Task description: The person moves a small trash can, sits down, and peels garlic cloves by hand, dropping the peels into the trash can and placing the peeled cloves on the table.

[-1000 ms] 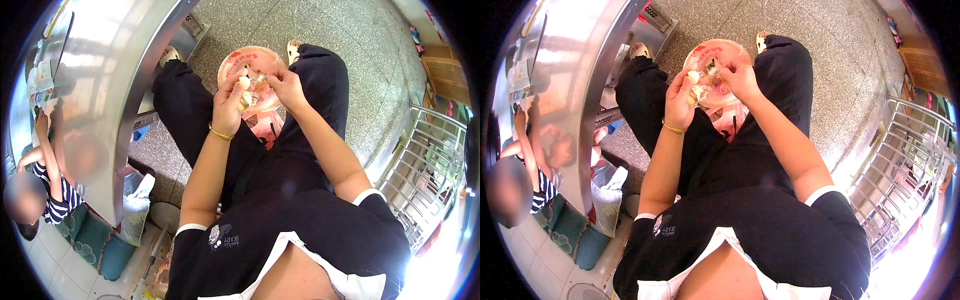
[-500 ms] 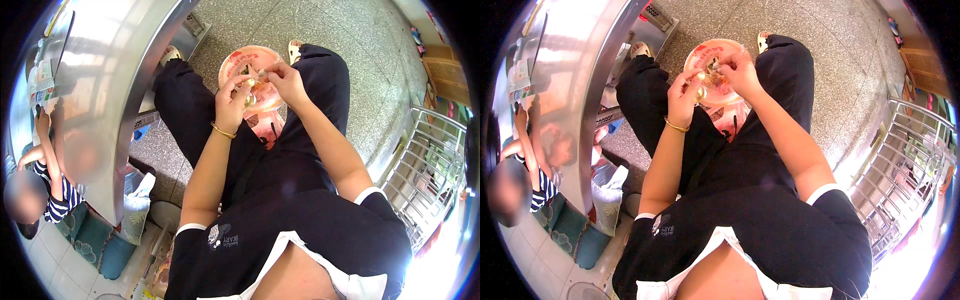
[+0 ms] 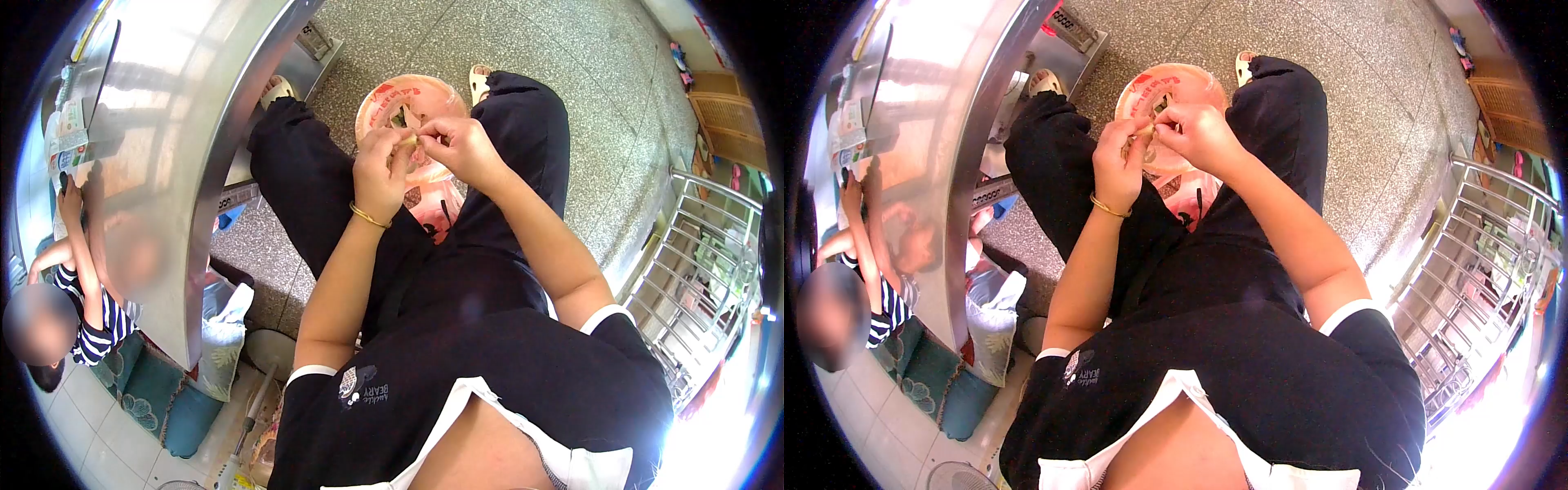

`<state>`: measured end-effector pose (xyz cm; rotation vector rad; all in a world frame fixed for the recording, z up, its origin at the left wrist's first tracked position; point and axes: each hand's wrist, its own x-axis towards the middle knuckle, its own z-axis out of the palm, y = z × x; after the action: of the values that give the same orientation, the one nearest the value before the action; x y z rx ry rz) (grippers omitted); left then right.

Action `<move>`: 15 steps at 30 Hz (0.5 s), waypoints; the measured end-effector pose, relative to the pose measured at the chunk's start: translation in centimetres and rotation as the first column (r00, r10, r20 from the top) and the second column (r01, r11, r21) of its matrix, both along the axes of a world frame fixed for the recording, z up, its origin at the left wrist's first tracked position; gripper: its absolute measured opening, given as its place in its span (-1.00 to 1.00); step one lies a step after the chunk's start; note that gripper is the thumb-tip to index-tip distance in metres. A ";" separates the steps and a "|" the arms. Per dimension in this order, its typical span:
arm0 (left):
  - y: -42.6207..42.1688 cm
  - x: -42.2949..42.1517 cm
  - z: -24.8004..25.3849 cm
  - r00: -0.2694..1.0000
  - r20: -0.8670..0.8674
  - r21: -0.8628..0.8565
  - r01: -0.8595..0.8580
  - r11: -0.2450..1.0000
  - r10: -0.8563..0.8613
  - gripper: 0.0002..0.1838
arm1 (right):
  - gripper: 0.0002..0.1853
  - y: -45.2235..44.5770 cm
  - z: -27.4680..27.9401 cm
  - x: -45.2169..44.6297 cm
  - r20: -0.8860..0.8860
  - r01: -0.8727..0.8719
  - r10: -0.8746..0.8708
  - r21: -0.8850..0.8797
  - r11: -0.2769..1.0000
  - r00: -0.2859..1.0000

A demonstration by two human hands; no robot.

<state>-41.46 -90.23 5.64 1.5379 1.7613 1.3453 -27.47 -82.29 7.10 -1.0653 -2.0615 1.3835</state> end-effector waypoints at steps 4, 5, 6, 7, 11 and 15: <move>0.0 0.0 0.5 0.998 0.048 0.027 0.037 0.999 -0.039 -0.82 | -0.87 -0.1 -0.4 0.1 -0.038 0.026 -0.026 -0.006 1.000 0.999; 0.0 0.0 0.7 0.992 0.116 -0.006 0.057 0.998 -0.056 -0.81 | -0.88 -0.1 -0.3 0.0 -0.055 0.049 -0.051 -0.034 0.998 0.997; 0.0 0.0 0.5 0.992 0.116 -0.005 0.055 0.998 -0.054 -0.81 | -0.88 -0.2 -0.3 0.0 -0.056 0.047 -0.049 -0.033 0.998 0.997; 0.1 0.0 0.1 0.997 0.066 0.033 0.026 0.999 -0.028 -0.81 | -0.89 -0.2 -0.1 -0.1 -0.096 0.095 -0.114 -0.179 0.979 0.989; -0.1 -0.1 0.1 0.998 0.061 -0.037 0.017 0.999 -0.015 -0.78 | -0.91 -0.3 -0.8 -0.3 -0.222 0.104 -0.221 -0.442 0.891 0.950; -0.2 0.0 0.2 0.957 0.280 -0.084 0.106 0.991 -0.079 -0.76 | -0.91 -0.6 -0.5 -0.3 -0.244 0.084 -0.232 -0.496 0.864 0.941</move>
<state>-41.51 -90.39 5.84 1.2931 1.5401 1.3331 -27.79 -82.85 6.62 -1.1015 -1.4102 1.8906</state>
